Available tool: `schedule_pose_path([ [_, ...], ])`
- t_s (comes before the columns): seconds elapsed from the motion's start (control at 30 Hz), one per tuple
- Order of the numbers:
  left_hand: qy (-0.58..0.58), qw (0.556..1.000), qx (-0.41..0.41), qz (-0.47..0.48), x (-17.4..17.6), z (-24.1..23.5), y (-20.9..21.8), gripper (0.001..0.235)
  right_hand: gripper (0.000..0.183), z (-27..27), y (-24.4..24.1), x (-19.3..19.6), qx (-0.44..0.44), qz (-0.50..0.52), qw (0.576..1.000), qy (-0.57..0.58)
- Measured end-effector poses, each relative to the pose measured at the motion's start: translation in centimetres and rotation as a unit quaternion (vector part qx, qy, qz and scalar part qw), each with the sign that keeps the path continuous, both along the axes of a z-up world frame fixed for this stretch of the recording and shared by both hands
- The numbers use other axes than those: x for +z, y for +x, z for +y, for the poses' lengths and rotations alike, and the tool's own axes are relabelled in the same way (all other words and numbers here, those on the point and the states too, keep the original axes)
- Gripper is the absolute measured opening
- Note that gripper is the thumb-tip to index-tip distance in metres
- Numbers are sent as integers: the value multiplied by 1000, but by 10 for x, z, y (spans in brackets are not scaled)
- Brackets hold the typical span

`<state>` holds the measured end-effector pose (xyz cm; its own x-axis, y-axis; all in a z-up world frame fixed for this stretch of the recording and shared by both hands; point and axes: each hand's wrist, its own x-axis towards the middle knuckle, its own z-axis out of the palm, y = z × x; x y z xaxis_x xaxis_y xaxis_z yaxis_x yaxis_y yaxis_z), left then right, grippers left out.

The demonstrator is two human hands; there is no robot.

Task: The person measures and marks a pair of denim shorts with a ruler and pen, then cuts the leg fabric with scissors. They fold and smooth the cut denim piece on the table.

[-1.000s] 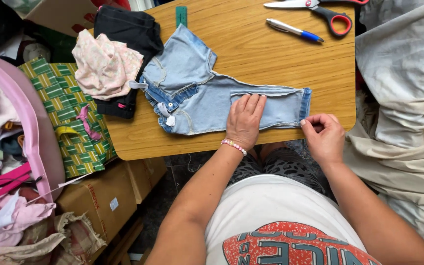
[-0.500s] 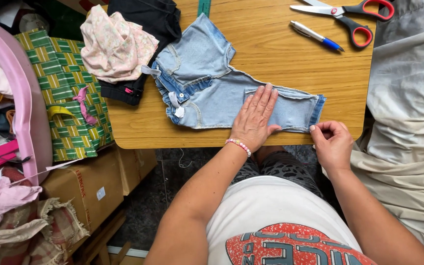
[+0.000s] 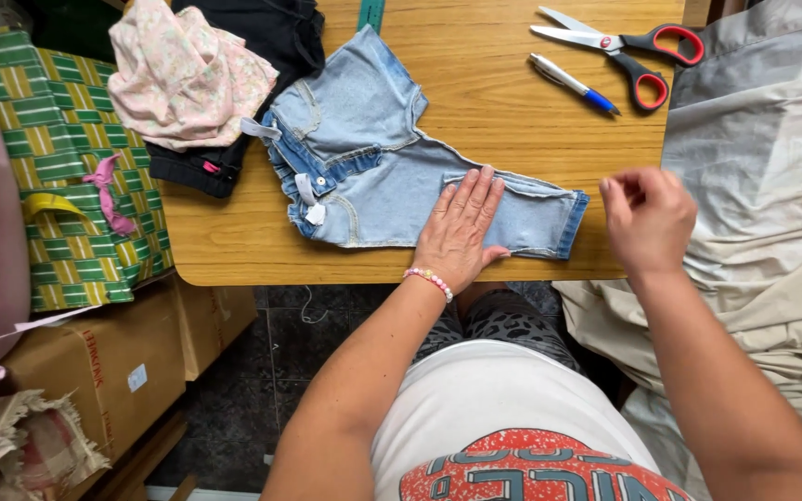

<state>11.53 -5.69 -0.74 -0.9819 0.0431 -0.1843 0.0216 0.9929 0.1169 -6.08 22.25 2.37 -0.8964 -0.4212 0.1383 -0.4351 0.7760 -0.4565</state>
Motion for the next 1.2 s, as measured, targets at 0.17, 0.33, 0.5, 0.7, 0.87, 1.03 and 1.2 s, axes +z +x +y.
schedule_pose_path([
  [0.17, -2, 1000, 8, -7, 2, 5, -3, 131, 35, -65, -120, -14, 73, 41, 981, 174],
  [0.33, -52, 998, 38, -12, 16, 18, -2, 132, 36, -120, -167, -10, 82, -59, 915, 391],
  [0.5, -8, 998, 62, -5, 49, 35, -8, 129, 11, -101, -146, 22, 106, -92, 990, -20],
  [0.7, 88, 992, 87, -30, 0, 32, -8, 148, 20, -163, 15, 31, 230, -340, 867, -282],
  [0.87, 118, 988, 84, -49, 20, 18, -9, 120, 19, -160, 41, -23, 235, -292, 896, -237],
  [1.03, 117, 989, 80, -48, 12, 19, -11, 104, 13, -170, 45, -19, 240, -263, 904, -238],
  [1.2, 107, 990, 72, -60, 27, 17, -11, 105, 11, -172, 45, -15, 275, -224, 914, -199],
])
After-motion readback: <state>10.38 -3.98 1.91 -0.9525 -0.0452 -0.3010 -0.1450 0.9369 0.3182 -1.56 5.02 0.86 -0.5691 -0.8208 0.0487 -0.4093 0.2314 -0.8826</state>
